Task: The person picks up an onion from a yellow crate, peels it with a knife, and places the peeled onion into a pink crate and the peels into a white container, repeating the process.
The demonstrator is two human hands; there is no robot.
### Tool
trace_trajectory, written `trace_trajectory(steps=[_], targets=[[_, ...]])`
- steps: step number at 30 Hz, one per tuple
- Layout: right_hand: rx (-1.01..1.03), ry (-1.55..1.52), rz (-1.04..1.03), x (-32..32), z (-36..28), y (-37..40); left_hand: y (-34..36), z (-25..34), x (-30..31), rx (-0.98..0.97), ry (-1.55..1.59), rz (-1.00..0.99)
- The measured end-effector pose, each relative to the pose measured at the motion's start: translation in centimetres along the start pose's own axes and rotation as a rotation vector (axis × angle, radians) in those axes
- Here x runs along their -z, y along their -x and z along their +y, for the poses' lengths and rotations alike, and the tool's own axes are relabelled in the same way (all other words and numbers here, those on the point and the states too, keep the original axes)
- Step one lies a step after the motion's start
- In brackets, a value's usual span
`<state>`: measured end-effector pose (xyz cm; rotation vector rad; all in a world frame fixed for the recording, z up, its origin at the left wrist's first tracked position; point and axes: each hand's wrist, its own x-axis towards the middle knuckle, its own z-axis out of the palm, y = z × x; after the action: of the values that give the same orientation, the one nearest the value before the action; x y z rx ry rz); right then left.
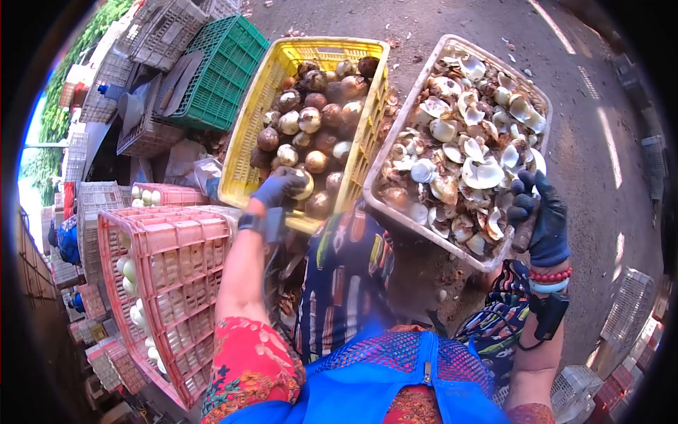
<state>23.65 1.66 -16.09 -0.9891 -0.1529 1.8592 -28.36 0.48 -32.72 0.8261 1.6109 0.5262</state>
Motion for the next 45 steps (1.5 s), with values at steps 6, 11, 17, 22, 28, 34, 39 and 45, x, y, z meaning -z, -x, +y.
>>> trace_trajectory(steps=[6,11,17,22,28,34,39,45], targets=[[0.036,0.363,-0.127,-1.5,4.0,0.8,9.8,16.5,-7.7,-0.129,0.778,-0.477],[0.239,0.55,-0.379,-4.9,4.2,3.5,11.7,22.7,-17.4,-0.339,0.31,-0.682],[0.296,0.358,-0.231,-3.4,0.8,4.3,12.3,24.5,-24.5,-0.587,0.094,-0.567],[0.347,0.5,-0.101,-0.1,0.9,2.4,11.1,22.5,-27.9,-0.255,0.472,-0.755],[0.446,0.774,-0.159,0.3,-1.4,4.3,11.9,22.4,-27.5,-1.062,-0.202,-0.101],[0.205,0.842,-0.09,0.4,-0.4,4.9,10.3,21.7,-28.1,-0.721,0.251,-0.446],[0.134,0.855,-0.054,-0.7,-0.4,4.7,7.0,20.8,-27.5,-0.193,0.671,-0.755],[0.166,0.868,-0.202,-2.3,-0.7,5.2,8.2,21.9,-27.8,0.197,1.144,-1.021]])
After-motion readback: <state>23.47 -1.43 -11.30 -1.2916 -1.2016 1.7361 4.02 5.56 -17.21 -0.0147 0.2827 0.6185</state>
